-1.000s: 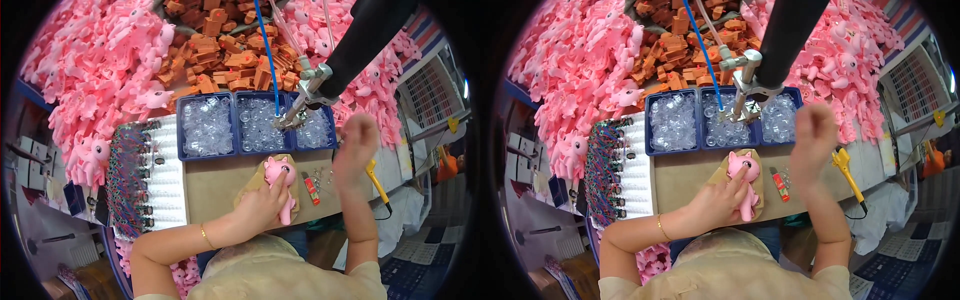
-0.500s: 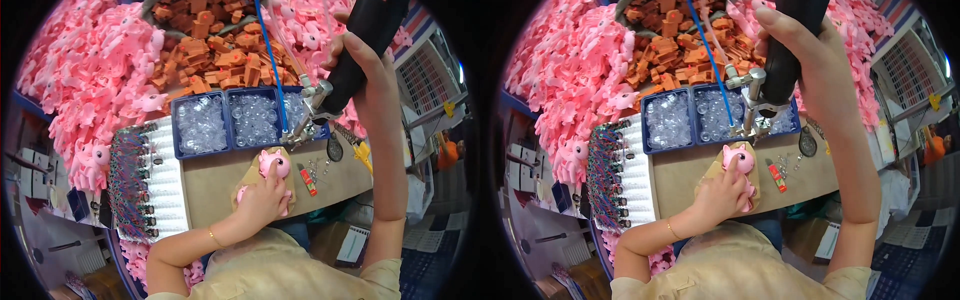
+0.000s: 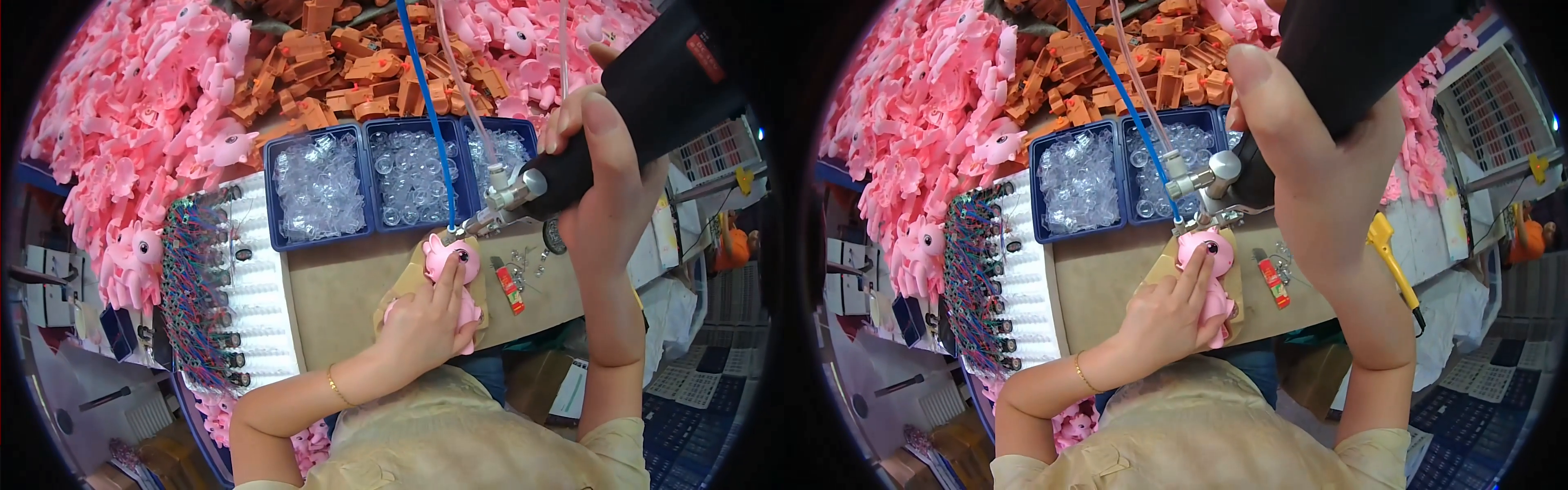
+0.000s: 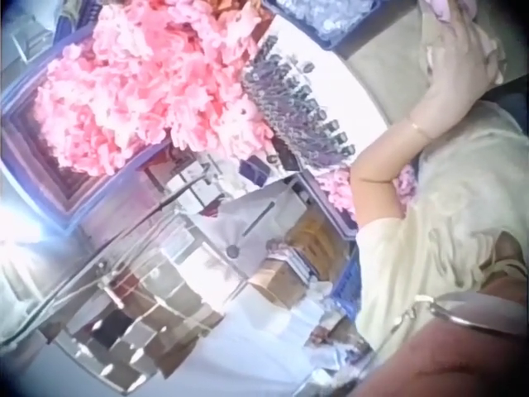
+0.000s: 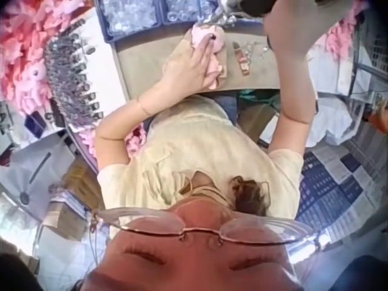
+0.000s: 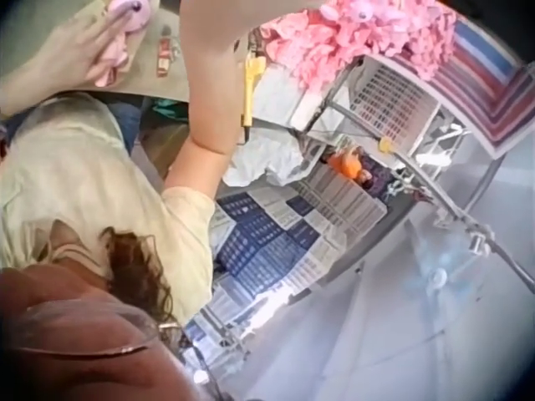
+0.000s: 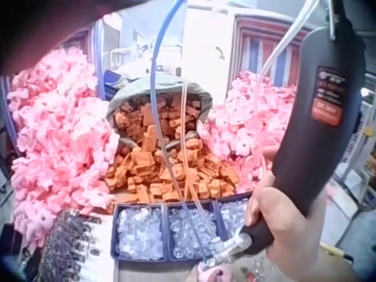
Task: Assembling plastic toy ponies by soldering internal wires, inserting mechanical parts, and fastening body halves with screws.
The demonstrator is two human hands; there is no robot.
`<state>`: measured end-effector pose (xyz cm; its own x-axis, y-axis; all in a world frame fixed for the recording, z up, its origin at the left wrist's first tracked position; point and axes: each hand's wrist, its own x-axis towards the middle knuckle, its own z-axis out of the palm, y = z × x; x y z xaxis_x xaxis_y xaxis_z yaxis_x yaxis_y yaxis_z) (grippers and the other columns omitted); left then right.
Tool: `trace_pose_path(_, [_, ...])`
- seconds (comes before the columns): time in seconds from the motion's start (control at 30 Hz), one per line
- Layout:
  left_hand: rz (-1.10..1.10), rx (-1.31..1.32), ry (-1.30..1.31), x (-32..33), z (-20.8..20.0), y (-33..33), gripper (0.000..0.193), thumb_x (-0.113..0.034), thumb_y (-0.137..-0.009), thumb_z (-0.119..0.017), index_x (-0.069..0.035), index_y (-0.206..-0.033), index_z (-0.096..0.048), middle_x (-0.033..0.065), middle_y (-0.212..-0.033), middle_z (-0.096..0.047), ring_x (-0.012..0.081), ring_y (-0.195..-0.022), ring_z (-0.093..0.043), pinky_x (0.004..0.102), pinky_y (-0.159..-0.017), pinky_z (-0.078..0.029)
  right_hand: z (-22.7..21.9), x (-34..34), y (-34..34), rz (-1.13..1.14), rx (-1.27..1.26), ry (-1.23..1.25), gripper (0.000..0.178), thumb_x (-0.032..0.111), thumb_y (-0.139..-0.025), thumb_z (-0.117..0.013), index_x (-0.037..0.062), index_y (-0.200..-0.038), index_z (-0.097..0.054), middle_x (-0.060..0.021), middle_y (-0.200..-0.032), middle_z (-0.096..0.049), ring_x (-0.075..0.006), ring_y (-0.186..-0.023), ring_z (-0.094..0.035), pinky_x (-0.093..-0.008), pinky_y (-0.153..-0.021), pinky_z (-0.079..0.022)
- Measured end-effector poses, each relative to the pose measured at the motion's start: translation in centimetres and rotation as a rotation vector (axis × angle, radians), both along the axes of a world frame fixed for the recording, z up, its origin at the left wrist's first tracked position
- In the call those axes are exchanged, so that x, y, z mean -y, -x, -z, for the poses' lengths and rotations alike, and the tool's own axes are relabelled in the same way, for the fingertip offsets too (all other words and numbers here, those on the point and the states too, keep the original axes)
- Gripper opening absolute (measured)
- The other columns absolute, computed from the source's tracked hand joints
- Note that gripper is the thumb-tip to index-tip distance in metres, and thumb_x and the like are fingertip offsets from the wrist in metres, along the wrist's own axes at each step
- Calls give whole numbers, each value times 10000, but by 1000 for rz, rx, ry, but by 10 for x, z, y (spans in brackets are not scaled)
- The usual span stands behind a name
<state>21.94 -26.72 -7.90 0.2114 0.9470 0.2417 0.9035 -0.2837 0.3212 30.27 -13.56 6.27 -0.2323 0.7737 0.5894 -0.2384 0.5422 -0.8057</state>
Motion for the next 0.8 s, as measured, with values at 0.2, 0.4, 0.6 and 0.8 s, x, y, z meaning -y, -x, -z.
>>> trace_pose_path(0.2, [-11,-7,-1,-1,1,0,585,-410,-782,-567,25,-1172,-537,158,-1246,-521,171,-599,-543,312,-506,-461,7,-1,3,16,-5,-5,362,77,-834,-508,-47,-1165,-427,-56,-703,-472,-121,-597,-458,-274,-590,-413])
trace_pose_path(0.4, [-28,-17,-69,-1,6,3,492,-283,-758,-604,-28,-1176,-556,93,-1254,-528,157,-607,-536,289,-494,-459,9,-1,-7,27,206,32,321,43,-835,-482,-49,-1139,-432,-57,-686,-450,-125,-574,-440,-271,-562,-398])
trace_pose_path(0.6, [10,-47,-37,1,-3,3,554,-270,-709,-589,-18,-1201,-538,90,-1264,-520,132,-612,-530,243,-505,-469,-50,5,-50,-140,-9,6,204,231,-895,-443,55,-791,-437,-33,-767,-425,-124,-668,-413,-247,-639,-358])
trace_pose_path(0.8, [-15,-59,-80,3,10,11,573,-230,-673,-625,-22,-1200,-536,75,-1284,-506,132,-577,-519,234,-523,-475,-16,30,-47,-110,125,-26,290,306,-902,-416,38,-807,-468,-39,-744,-450,-125,-650,-447,-254,-623,-380])
